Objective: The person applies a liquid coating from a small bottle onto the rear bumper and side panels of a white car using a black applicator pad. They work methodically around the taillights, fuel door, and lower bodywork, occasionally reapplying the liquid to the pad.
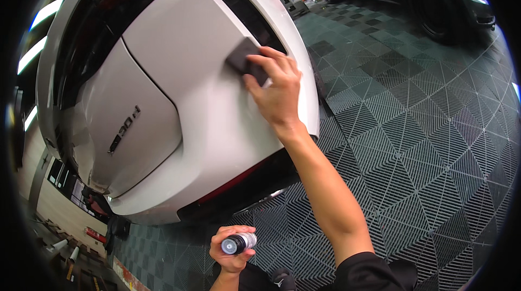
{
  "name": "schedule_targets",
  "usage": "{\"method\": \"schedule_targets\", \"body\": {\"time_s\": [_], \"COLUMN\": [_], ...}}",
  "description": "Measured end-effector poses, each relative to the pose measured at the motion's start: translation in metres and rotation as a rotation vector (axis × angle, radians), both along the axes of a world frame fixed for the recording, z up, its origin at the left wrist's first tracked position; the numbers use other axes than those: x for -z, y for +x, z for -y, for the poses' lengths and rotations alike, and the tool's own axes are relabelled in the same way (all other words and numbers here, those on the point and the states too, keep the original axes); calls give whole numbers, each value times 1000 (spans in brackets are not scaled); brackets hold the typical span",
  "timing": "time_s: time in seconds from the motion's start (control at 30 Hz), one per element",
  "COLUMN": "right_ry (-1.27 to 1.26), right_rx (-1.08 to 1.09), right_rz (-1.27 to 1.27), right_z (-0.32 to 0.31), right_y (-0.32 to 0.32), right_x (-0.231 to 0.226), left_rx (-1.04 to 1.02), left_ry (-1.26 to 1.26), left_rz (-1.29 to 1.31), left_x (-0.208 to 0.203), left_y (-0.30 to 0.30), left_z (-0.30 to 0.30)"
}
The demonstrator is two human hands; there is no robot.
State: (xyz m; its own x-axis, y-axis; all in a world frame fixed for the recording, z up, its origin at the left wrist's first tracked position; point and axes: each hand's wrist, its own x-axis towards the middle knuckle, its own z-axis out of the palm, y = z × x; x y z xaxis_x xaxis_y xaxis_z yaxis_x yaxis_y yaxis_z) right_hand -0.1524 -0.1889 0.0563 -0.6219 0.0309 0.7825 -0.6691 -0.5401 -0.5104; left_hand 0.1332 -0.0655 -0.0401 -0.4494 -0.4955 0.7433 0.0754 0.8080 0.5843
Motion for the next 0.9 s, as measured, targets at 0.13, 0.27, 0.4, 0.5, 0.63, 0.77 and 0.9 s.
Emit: {"method": "schedule_targets", "body": {"time_s": [0.13,0.27,0.4,0.5,0.63,0.77,0.9], "right_ry": [-113,-166,-181,-147,-24,28,180], "right_rx": [136,214,234,149,95,140,207], "right_rz": [-374,-539,-545,-582,-636,-310,16], "right_z": [8,9,5,-2,-9,-24,-21], "right_y": [-25,-54,-57,-31,22,28,-4], "right_x": [-55,-131,-153,-105,-62,-120,-169], "left_rx": [-2,13,38,77,155,248,266], "left_ry": [-29,-6,-2,-9,-1,8,81], "left_rz": [6,-34,-51,-59,-54,62,139], "left_x": [-3,0,-2,-10,-40,-124,-216], "left_y": [-2,-1,-8,-12,-19,-46,-60], "left_z": [6,12,17,23,23,11,-11]}}
